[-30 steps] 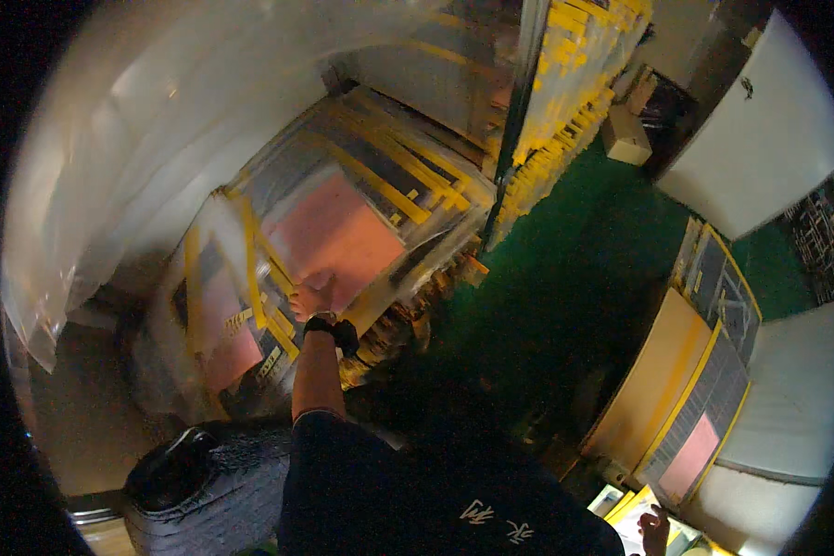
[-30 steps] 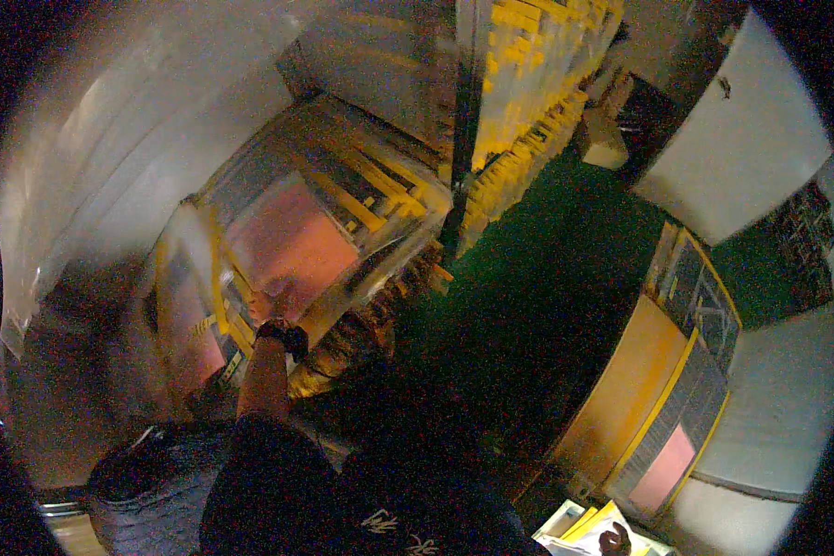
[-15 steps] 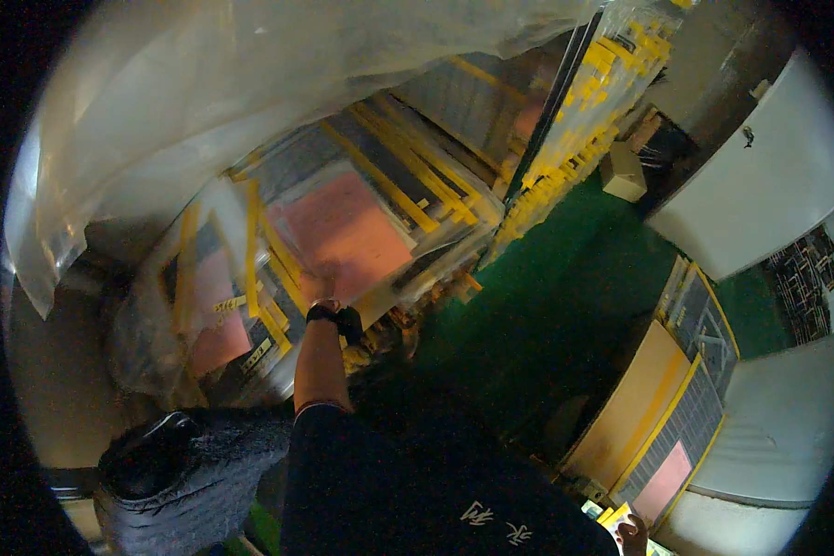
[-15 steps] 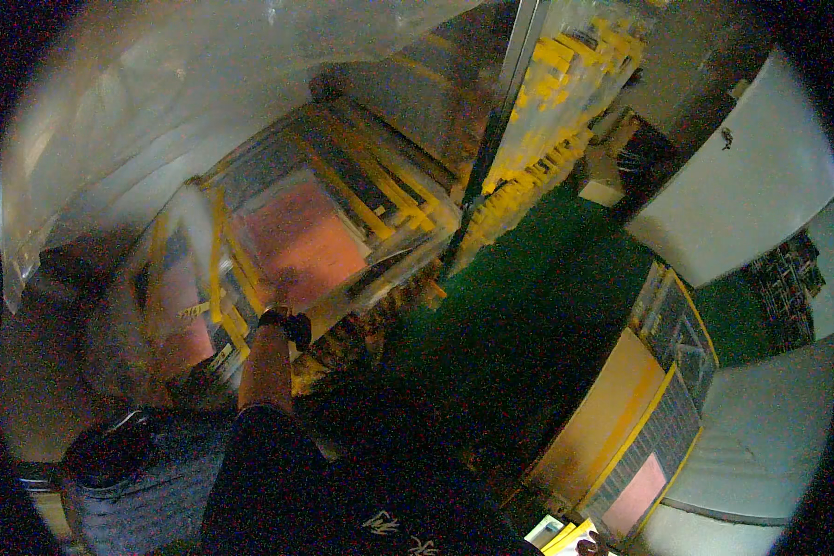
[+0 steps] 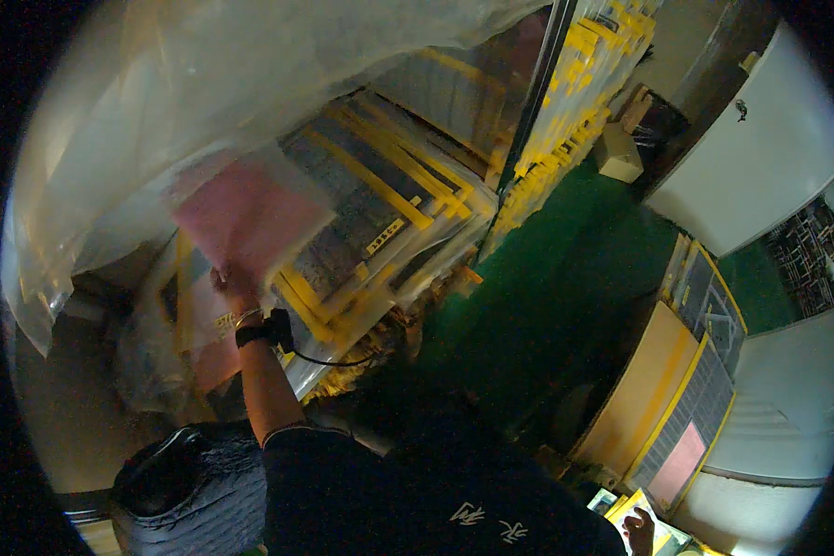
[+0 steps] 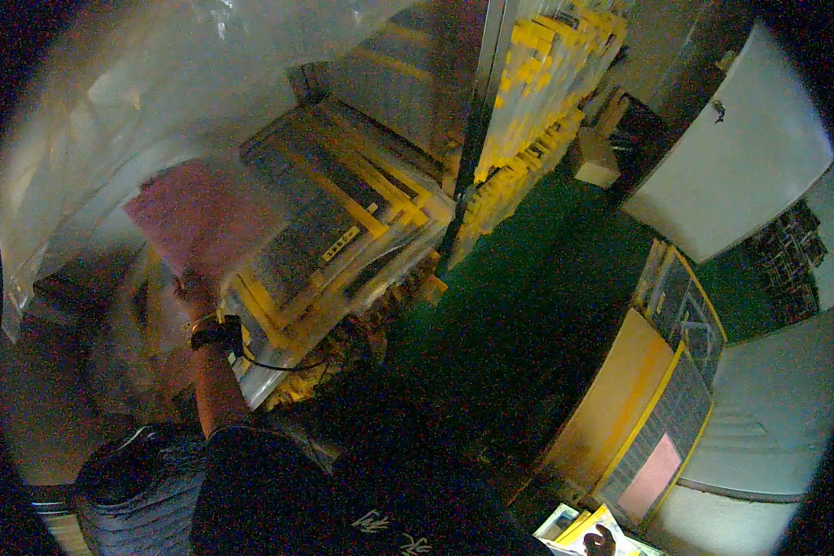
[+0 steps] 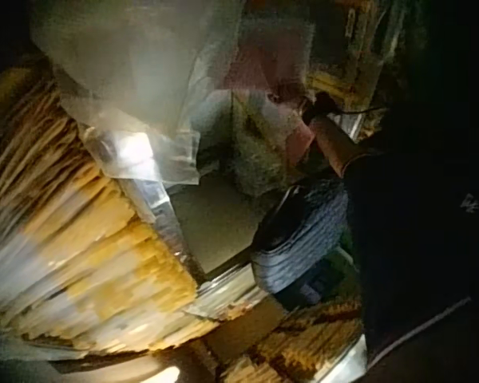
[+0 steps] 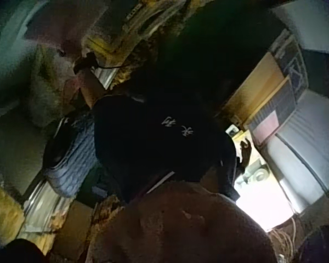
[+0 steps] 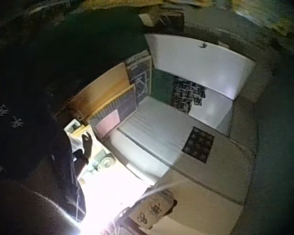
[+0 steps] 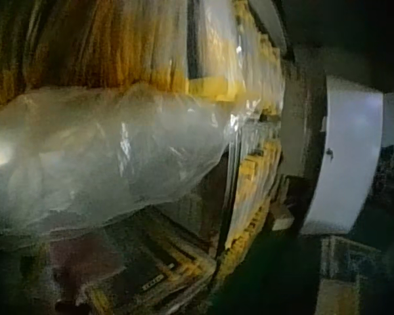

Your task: The person is handling and sorting thin electronic panels or sheets with printed circuits, placing them into folders or stacks.

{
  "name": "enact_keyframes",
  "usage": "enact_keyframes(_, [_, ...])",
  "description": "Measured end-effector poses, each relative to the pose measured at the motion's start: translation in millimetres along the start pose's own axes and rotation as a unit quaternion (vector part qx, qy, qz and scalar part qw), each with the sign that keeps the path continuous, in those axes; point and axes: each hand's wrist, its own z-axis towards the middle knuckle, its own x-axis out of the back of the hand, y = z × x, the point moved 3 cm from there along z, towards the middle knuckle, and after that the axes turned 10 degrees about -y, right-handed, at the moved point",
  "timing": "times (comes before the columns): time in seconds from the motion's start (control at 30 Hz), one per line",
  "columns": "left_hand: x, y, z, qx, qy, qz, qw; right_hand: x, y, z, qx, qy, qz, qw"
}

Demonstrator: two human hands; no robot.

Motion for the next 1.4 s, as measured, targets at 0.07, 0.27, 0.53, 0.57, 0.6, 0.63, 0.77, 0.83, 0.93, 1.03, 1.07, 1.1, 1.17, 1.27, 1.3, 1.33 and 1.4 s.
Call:
enact_keyframes(0.07, [-23.4,16.6,-20.7,-0.105,0.185,0.329,0.920,0.2,-25.2,-2.6,-0.030,0.008,0.015,0.999])
enact_keyframes(0.27, [-56.3,69.4,-73.8,-0.058,0.268,0.626,0.730,-3.6,-31.2,5.3,-0.023,-0.005,0.000,1.000])
enact_keyframes(0.53, [-40.3,43.2,-84.5,0.040,0.280,0.934,0.217,1.9,-35.6,9.0,-0.019,-0.008,-0.031,0.999])
enact_keyframes(0.57, [-26.0,27.9,-84.0,-0.001,0.120,0.945,0.304,1.8,-35.6,9.6,-0.018,-0.009,-0.033,0.999])
enact_keyframes(0.6, [-3.9,7.0,-86.3,0.072,0.069,0.866,0.489,2.2,-35.1,8.5,-0.019,-0.008,-0.036,0.999])
enact_keyframes(0.63, [17.0,-17.8,-86.8,0.140,0.015,0.747,0.650,1.8,-34.4,8.6,-0.019,-0.009,-0.038,0.999])
enact_keyframes(0.77, [58.2,-98.4,-103.4,0.213,-0.111,0.817,0.524,5.2,-32.0,1.8,-0.024,0.006,-0.047,0.999])
enact_keyframes(0.83, [60.8,-111.8,-101.9,0.295,-0.066,0.847,0.437,5.4,-31.5,-2.2,-0.023,0.014,-0.046,0.999])
enact_keyframes(0.93, [109.9,-72.3,-93.9,0.349,0.131,0.619,0.691,-2.2,-26.0,12.5,-0.003,-0.016,-0.036,0.999])
enact_keyframes(1.03, [58.2,-133.7,-95.4,0.350,0.007,0.823,0.447,-2.5,-19.7,-7.0,-0.023,0.014,-0.038,0.999])
enact_keyframes(1.07, [69.3,-108.5,-92.3,0.315,-0.040,0.867,0.385,-6.7,-19.1,1.9,-0.011,-0.003,-0.033,0.999])
enact_keyframes(1.1, [72.9,-93.0,-89.7,0.283,-0.091,0.899,0.322,-11.9,-19.1,7.6,-0.003,-0.013,-0.028,1.000])
enact_keyframes(1.17, [3.0,-171.7,-109.0,0.298,-0.221,0.904,0.211,-15.5,-12.5,-16.5,-0.036,0.036,-0.025,0.998])
enact_keyframes(1.27, [23.4,-138.6,-109.4,0.244,-0.231,0.924,0.182,-26.8,-12.7,-5.0,-0.019,0.015,-0.013,1.000])
enact_keyframes(1.3, [42.5,-117.8,-105.0,0.193,-0.171,0.917,0.304,-30.3,-12.0,1.5,-0.012,0.004,-0.009,1.000])
enact_keyframes(1.33, [42.4,-119.6,-107.2,0.193,-0.176,0.916,0.305,-31.7,-13.1,-1.0,-0.015,0.008,-0.009,1.000])
enact_keyframes(1.4, [46.2,-117.5,-109.7,0.259,-0.078,0.726,0.632,-34.1,-3.3,-0.9,-0.011,0.011,-0.005,1.000])
